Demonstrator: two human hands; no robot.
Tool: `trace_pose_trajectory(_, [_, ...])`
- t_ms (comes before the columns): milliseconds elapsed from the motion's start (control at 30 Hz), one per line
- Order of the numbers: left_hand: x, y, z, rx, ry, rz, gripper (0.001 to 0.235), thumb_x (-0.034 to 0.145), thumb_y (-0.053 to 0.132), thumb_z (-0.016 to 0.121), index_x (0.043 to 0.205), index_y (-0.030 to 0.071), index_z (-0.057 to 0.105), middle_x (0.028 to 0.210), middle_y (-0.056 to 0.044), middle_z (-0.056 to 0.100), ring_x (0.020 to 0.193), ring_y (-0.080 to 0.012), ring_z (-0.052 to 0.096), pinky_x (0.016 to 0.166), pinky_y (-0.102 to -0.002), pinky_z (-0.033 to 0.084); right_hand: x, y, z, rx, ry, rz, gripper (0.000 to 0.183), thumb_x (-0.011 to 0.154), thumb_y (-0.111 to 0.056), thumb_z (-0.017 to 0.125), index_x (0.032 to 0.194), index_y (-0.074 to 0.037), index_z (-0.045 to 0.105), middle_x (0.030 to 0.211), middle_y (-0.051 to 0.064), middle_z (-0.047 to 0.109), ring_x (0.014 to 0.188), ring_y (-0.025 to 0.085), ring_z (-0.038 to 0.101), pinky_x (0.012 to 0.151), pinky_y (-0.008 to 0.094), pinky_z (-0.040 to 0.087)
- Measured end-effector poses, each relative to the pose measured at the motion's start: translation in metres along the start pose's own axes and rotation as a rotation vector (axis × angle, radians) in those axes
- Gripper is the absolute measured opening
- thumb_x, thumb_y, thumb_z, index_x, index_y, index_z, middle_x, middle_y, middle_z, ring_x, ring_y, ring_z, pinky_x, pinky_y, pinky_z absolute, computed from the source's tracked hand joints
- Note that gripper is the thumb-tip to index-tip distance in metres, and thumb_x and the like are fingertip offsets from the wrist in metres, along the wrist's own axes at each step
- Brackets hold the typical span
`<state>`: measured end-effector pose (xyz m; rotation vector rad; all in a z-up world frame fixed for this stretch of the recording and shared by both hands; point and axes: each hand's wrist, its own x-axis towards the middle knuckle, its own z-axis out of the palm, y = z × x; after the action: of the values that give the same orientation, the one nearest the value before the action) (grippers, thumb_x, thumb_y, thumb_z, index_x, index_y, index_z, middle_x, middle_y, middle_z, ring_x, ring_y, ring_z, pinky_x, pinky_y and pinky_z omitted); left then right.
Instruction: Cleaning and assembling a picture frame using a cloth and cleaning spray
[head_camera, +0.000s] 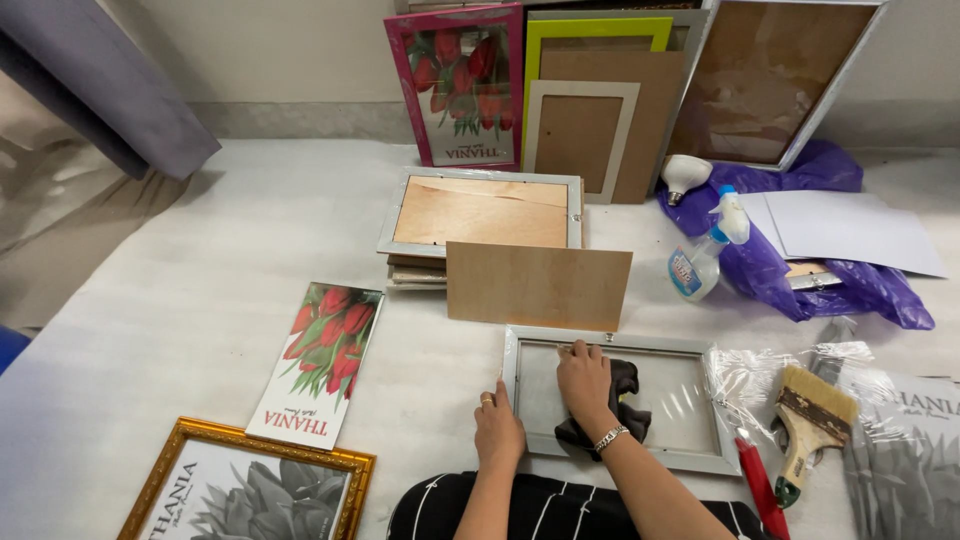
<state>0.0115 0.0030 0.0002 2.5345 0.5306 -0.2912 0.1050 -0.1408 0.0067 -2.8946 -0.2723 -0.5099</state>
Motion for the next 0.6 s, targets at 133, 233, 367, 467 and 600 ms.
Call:
trace_pose_trajectory(133, [-0.004,0.006,-0.010,0.008,-0.016,0.016,0.068,0.091,0.002,0.058,0.153,0.009,0.032,0.137,-0.015,0.045,0.108,-0.0309,0.055,0.086,-0.040,0.058,-0.005,0.001,-0.006,-0.069,0.012,-0.078,0.028,0.087,-0.019,0.063,0.112,-0.017,0.075,0.106,0.003,0.064,0.088,0.027,0.055,0.082,0.040,0.046])
trace_pose_trajectory(233, [-0.006,0.010,-0.017,0.030,-0.042,0.001,0.066,0.093,0.001,0.057,0.154,0.008,0.032,0.137,-0.016,0.044,0.108,-0.0297,0.055,0.086,-0.038,0.059,-0.005,0.003,-0.009,-0.167,0.058,-0.200,0.036,0.084,-0.018,0.063,0.119,-0.014,0.071,0.115,0.004,0.064,0.092,0.026,0.054,0.081,0.038,0.044])
trace_pose_trajectory(367, [-0.006,0.007,-0.010,0.021,-0.010,0.031,0.068,0.091,0.001,0.058,0.154,0.007,0.031,0.137,-0.018,0.044,0.107,-0.0310,0.055,0.083,-0.039,0.060,-0.001,0.005,-0.008,-0.085,-0.043,-0.134,0.035,0.086,-0.019,0.060,0.120,-0.016,0.070,0.118,0.001,0.067,0.100,0.027,0.057,0.088,0.039,0.046])
trace_pose_trajectory(467, [-0.004,0.004,-0.006,0.020,0.021,0.040,0.070,0.089,0.001,0.059,0.153,0.007,0.032,0.137,-0.018,0.045,0.106,-0.0318,0.055,0.082,-0.039,0.060,0.010,0.015,0.005,0.206,-0.205,0.146,0.026,0.086,-0.027,0.066,0.111,-0.022,0.073,0.117,-0.004,0.068,0.106,0.026,0.057,0.095,0.041,0.045])
trace_pose_trajectory(600, [-0.007,0.006,-0.009,0.012,0.048,0.063,0.071,0.087,-0.001,0.059,0.152,0.005,0.032,0.133,-0.018,0.046,0.103,-0.0316,0.056,0.078,-0.038,0.061,0.028,0.018,-0.006,0.514,-0.452,0.451,0.026,0.084,-0.040,0.076,0.098,-0.018,0.078,0.096,-0.008,0.078,0.090,0.014,0.070,0.093,0.036,0.047])
